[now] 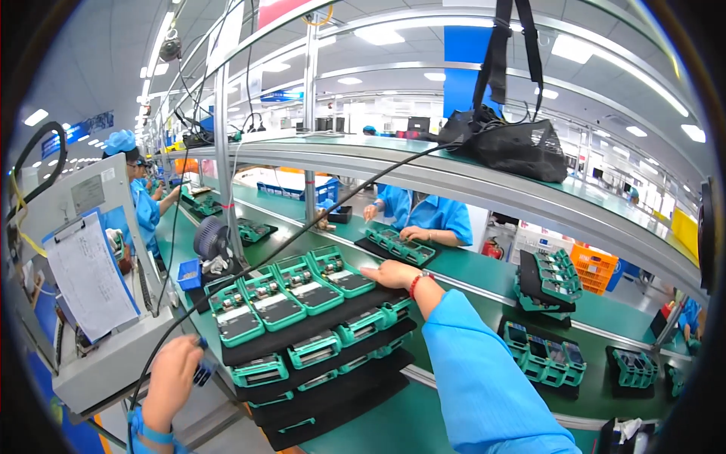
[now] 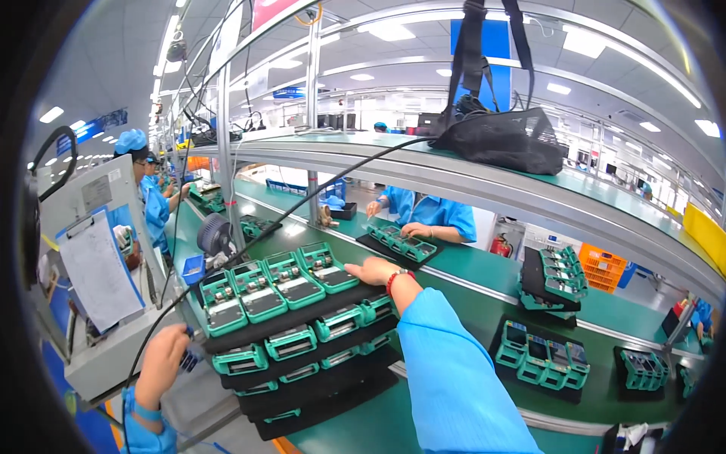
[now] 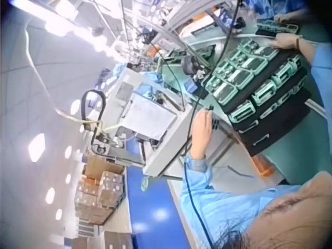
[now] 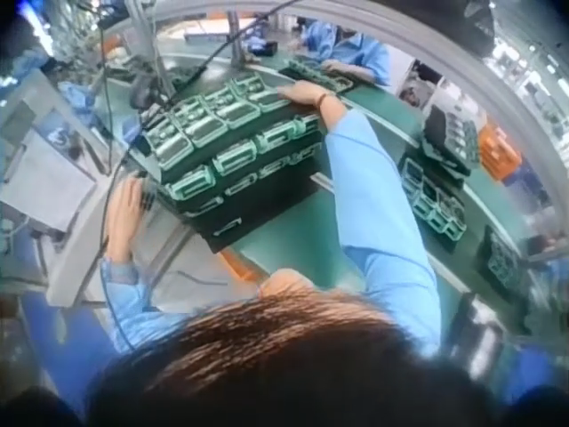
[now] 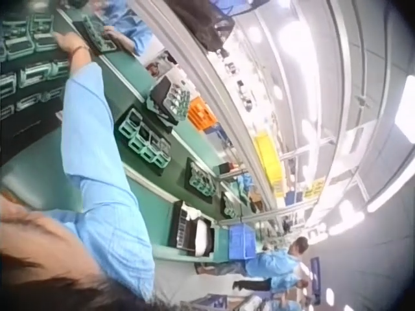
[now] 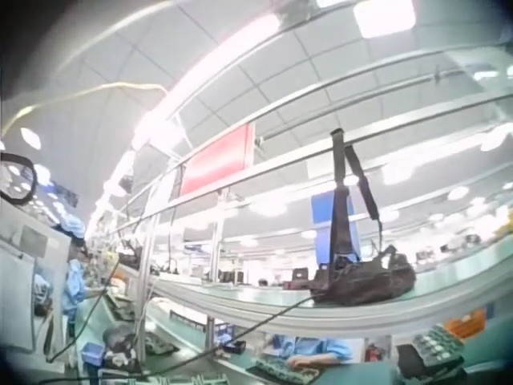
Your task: The person assembles handheld electronic devices by inserting small button components from a component tray into casings on a factory assembly line by hand.
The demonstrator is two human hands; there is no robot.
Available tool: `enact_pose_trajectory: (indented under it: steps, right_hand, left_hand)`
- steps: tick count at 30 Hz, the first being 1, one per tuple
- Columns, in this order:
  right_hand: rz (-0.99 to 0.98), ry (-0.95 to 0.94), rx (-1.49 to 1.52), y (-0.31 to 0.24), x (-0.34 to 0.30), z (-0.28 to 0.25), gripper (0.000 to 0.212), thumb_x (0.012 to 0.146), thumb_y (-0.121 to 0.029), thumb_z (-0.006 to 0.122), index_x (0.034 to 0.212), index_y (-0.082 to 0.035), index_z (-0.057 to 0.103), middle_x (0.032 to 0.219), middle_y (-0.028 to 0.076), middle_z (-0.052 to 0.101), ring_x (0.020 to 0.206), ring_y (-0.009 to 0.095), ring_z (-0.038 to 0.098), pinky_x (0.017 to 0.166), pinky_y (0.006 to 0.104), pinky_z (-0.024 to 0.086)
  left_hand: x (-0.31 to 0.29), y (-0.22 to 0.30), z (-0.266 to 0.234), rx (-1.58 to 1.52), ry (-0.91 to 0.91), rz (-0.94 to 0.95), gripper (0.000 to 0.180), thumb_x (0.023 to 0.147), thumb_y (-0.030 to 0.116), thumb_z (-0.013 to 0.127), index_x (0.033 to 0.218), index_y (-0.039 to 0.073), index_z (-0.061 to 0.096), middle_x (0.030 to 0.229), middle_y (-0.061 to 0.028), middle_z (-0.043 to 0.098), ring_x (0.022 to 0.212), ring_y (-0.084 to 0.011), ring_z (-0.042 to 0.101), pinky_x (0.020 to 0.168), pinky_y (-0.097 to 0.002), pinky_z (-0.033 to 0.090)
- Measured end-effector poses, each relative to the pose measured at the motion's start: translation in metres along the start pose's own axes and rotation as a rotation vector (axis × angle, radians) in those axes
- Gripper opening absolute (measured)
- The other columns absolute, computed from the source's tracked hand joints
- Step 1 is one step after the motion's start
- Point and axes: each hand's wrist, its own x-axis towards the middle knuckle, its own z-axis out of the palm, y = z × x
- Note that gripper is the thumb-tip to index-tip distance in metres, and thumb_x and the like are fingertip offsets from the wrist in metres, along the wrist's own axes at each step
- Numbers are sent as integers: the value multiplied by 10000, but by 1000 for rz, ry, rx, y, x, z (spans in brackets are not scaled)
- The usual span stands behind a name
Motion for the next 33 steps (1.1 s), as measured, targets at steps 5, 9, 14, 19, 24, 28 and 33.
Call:
enact_pose_trajectory:
  steps: [5, 9, 14, 19, 24, 28, 33]
  right_hand:
    - [60, -125, -70, -25, 23, 7, 924, 779, -770, 402, 1049, 82, 637, 1142, 268, 597, 1075, 392, 569, 952, 382, 415]
    - [61, -206, -56, -35, 20, -1, 900, 761, -765, 442, 1169, 23, 596, 1267, 246, 531, 1195, 368, 496, 1015, 374, 365]
    - [122, 114, 157, -28, 29, -7, 884, 588, -638, 742, 991, 140, 621, 1005, 263, 644, 938, 326, 643, 816, 343, 496]
    - [105, 184, 234, -32, 27, -12, 933, 559, -587, 790, 1070, 163, 573, 1099, 266, 614, 1009, 325, 616, 858, 331, 482]
    - [-48, 380, 438, 41, 23, -40, 791, 577, -473, 825, 976, 169, 592, 980, 251, 642, 907, 283, 640, 795, 335, 491]
    - [64, 340, 624, -16, -85, -96, 459, 681, -290, 814, 842, 118, 676, 822, 65, 674, 662, 124, 571, 624, 290, 480]
    - [271, 531, 351, 56, -247, -117, 563, 702, -457, 750, 785, 94, 673, 677, 118, 644, 627, 186, 608, 612, 345, 473]
  left_hand:
    - [21, -60, 57, -1377, 23, -755, 267, 978, 262, 476, 1083, 55, 609, 1053, -64, 645, 954, -190, 604, 866, -336, 463]
    - [42, -73, 78, -1463, -83, -829, 280, 970, 382, 455, 1127, 198, 596, 1043, 40, 639, 931, -140, 561, 769, -414, 423]
    - [60, -89, 91, -1236, 10, -786, 238, 913, 380, 551, 1054, 204, 626, 940, 57, 639, 880, -132, 573, 749, -392, 395]
    - [77, -67, 69, -1511, 9, -733, 205, 950, 236, 512, 1054, 104, 629, 975, -29, 665, 893, -184, 624, 823, -385, 484]
    - [119, -24, 63, -1543, 34, -677, 152, 935, 141, 526, 995, 42, 626, 938, -63, 660, 852, -188, 619, 791, -327, 488]
    - [101, 47, 23, -1507, 23, -598, 194, 948, 231, 546, 905, 54, 610, 832, -33, 629, 777, -138, 594, 736, -290, 475]
    - [80, 150, 39, -1595, -297, -520, 208, 956, 277, 535, 892, 86, 588, 810, -11, 609, 737, -124, 577, 682, -291, 469]
